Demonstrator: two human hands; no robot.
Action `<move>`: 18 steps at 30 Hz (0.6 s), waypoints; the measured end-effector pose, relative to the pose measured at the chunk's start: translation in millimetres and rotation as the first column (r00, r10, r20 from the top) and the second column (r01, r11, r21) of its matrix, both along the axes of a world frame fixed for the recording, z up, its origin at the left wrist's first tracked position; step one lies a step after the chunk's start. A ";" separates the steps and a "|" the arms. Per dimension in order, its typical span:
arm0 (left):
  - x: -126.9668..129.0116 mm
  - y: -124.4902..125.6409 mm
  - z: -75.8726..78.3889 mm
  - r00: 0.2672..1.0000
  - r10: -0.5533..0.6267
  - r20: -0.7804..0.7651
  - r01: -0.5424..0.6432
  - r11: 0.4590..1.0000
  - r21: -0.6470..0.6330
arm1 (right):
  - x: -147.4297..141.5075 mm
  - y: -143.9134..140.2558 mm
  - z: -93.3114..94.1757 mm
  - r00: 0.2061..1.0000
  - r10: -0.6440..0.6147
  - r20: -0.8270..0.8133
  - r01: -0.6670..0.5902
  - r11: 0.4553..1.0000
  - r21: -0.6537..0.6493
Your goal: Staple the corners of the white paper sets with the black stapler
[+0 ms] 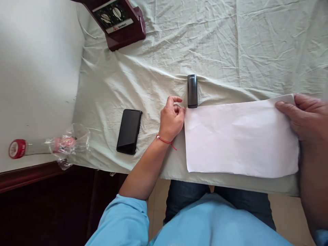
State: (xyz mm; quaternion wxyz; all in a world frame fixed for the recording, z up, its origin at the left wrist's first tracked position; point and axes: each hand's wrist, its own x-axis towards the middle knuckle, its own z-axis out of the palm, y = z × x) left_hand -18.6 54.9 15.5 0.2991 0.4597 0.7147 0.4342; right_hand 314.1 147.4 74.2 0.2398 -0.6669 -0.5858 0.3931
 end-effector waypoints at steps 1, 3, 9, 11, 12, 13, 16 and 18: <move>0.1 0.7 -0.9 1.000 -0.001 -0.008 0.001 1.000 -0.002 | -0.8 0.1 1.7 0.999 -0.032 -0.023 0.032 0.999 -0.002; 0.6 1.5 -2.7 1.000 -0.002 -0.014 0.002 1.000 -0.007 | -1.3 0.5 3.5 0.994 -0.096 -0.060 0.096 0.995 -0.007; 4.2 -8.1 -5.2 0.991 0.072 -0.116 -0.055 0.988 0.145 | 1.4 2.4 -0.5 0.987 -0.136 -0.085 0.139 0.990 0.032; 3.5 -12.0 -5.6 0.974 0.077 -0.214 -0.023 0.969 0.245 | 2.6 3.5 -2.4 0.988 -0.124 -0.090 0.127 0.991 0.030; 2.5 -13.2 -6.1 0.964 0.069 -0.256 0.007 0.959 0.282 | 3.0 4.1 -3.1 0.988 -0.120 -0.101 0.123 0.992 0.023; 1.2 -13.8 -6.9 0.956 0.056 -0.289 0.038 0.950 0.310 | 3.5 4.6 -3.8 0.986 -0.118 -0.116 0.120 0.993 0.011; -2.1 -13.5 -9.9 0.939 0.016 -0.344 0.112 0.930 0.349 | 4.8 5.7 -5.7 0.982 -0.115 -0.148 0.116 0.993 -0.001; -1.7 -13.4 -11.4 0.919 0.002 -0.394 0.140 0.933 0.331 | 6.0 5.9 -7.3 0.982 -0.103 -0.158 0.105 0.994 0.003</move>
